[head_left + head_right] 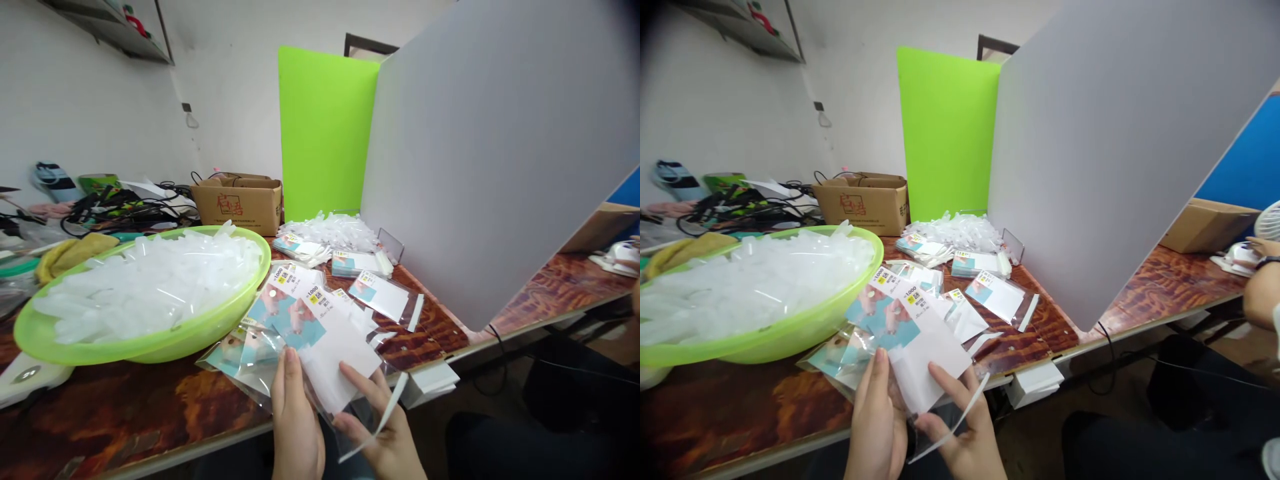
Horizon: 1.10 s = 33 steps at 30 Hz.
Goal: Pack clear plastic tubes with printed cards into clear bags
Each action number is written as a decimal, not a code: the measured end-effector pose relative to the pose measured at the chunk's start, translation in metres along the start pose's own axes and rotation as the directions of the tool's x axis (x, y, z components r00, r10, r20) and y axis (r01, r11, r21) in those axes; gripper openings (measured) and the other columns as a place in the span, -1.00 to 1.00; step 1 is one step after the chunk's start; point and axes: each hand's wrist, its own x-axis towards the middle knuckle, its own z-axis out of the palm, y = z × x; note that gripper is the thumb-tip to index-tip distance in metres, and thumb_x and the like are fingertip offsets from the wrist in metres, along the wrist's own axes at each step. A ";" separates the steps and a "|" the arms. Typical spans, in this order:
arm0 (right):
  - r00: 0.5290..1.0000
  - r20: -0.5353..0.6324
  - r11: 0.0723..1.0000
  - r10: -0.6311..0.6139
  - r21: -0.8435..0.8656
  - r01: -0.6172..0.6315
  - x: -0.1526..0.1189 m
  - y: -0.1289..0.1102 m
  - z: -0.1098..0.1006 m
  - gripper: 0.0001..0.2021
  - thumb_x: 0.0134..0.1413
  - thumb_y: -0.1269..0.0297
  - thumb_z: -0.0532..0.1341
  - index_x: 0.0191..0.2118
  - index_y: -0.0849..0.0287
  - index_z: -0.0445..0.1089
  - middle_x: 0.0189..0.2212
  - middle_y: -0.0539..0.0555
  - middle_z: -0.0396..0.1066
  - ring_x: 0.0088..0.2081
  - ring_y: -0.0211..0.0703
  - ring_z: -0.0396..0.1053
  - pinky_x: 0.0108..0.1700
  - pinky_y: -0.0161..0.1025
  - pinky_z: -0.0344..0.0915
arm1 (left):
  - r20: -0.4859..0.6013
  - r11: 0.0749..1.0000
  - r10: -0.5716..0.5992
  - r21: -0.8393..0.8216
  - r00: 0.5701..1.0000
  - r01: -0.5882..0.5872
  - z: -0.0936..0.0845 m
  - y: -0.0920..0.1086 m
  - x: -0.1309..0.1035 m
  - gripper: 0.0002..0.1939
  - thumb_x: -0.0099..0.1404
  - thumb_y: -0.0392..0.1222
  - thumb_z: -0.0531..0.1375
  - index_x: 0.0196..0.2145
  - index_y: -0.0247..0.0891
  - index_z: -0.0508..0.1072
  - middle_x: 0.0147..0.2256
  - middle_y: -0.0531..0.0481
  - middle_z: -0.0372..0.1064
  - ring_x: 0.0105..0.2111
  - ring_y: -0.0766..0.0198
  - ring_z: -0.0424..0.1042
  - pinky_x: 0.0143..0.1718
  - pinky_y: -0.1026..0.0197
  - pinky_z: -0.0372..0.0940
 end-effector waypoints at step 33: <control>0.921 -0.187 0.838 0.342 0.505 -0.208 0.031 -0.062 -0.015 -0.74 -0.20 0.09 0.39 -0.40 0.13 0.46 -0.47 0.00 0.46 -0.44 -0.21 0.37 -0.40 -0.32 0.31 | 0.140 0.954 0.298 -0.028 0.944 -0.297 -0.003 -0.001 -0.012 -0.46 0.24 -0.08 0.17 0.15 0.06 0.11 0.25 0.02 0.04 0.15 0.15 0.19 -0.03 0.26 0.29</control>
